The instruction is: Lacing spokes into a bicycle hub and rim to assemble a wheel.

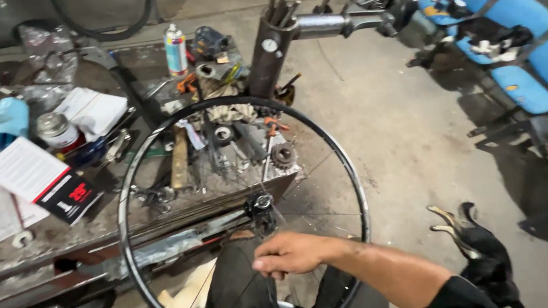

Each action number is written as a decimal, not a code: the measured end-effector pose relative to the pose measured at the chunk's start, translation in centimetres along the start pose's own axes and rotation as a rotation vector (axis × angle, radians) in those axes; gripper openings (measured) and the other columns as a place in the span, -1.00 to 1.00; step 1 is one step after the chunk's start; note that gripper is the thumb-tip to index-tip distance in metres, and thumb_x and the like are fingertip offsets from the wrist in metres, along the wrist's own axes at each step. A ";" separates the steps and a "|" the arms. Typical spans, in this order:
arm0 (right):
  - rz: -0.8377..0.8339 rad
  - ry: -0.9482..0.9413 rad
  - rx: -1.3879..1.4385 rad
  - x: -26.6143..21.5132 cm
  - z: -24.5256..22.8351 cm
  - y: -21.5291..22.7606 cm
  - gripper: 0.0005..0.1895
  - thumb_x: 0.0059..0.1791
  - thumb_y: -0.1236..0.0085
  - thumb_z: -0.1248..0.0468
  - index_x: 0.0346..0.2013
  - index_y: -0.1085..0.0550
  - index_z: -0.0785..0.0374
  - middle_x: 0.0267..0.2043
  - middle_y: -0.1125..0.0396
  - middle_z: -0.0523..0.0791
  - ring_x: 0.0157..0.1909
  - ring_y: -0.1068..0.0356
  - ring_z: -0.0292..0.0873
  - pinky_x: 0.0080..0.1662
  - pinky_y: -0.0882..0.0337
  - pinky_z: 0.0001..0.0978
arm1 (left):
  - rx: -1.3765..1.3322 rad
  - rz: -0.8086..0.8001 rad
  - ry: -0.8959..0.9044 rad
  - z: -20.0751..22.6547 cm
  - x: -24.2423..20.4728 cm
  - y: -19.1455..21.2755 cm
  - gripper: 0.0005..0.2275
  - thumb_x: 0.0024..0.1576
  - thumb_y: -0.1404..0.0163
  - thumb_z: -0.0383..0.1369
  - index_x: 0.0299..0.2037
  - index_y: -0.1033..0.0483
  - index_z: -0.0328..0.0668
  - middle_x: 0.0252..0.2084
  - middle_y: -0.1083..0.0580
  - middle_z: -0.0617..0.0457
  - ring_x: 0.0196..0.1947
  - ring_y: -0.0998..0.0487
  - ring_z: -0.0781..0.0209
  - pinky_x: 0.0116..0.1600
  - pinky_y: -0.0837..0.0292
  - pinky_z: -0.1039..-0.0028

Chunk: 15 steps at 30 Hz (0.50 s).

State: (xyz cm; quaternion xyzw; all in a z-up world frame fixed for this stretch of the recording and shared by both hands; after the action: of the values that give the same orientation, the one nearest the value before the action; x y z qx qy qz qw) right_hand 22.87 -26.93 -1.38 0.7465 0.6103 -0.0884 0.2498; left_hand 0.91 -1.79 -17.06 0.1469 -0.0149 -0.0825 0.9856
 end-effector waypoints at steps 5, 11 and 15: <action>0.032 0.275 -0.177 -0.8 -3.7 1.2 -0.73 0.14 -0.08 0.01 -0.13 -0.49 0.13 -0.20 -0.44 -0.22 -0.14 -0.38 -0.31 -0.07 -0.37 -0.42 | -0.084 0.071 0.128 12.0 -0.1 2.9 -0.70 0.13 -0.20 -0.22 0.00 -0.80 -0.11 -0.31 -0.72 0.26 -0.31 -0.61 0.58 -0.22 -0.52 0.62; -0.035 0.151 -0.069 -0.7 -3.2 1.9 -0.71 0.13 -0.07 0.07 -0.23 -0.55 0.23 -0.38 -0.55 -0.14 -0.28 -0.60 -0.27 -0.23 -0.51 -0.43 | -0.053 0.069 0.031 14.3 0.6 3.3 -0.70 0.16 -0.15 -0.29 0.08 -0.69 -0.08 -0.13 -0.79 0.18 -0.19 -0.80 0.34 -0.11 -0.65 0.54; -0.112 -0.139 0.275 -0.3 1.1 1.0 -0.61 0.15 -0.02 0.02 -0.34 -0.51 0.26 -0.40 -0.42 -0.12 -0.41 -0.41 -0.33 -0.31 -0.44 -0.50 | 0.526 0.219 -0.275 14.9 0.6 2.8 -0.75 0.20 -0.12 -0.24 0.08 -0.66 0.19 -0.62 -0.53 0.18 -0.63 -0.57 0.20 -0.45 -0.46 0.39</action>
State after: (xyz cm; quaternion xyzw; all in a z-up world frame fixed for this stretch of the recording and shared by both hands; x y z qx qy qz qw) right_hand 23.97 -27.83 -1.97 0.7306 0.6143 -0.2364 0.1813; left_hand 1.18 -3.53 -1.98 0.3817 -0.1845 0.0117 0.9056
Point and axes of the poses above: each hand's wrist, its own x-axis towards the middle knuckle, its own y-axis out of the back of the hand, z = x × y, the point moved 4 cm from there along x, towards the middle knuckle
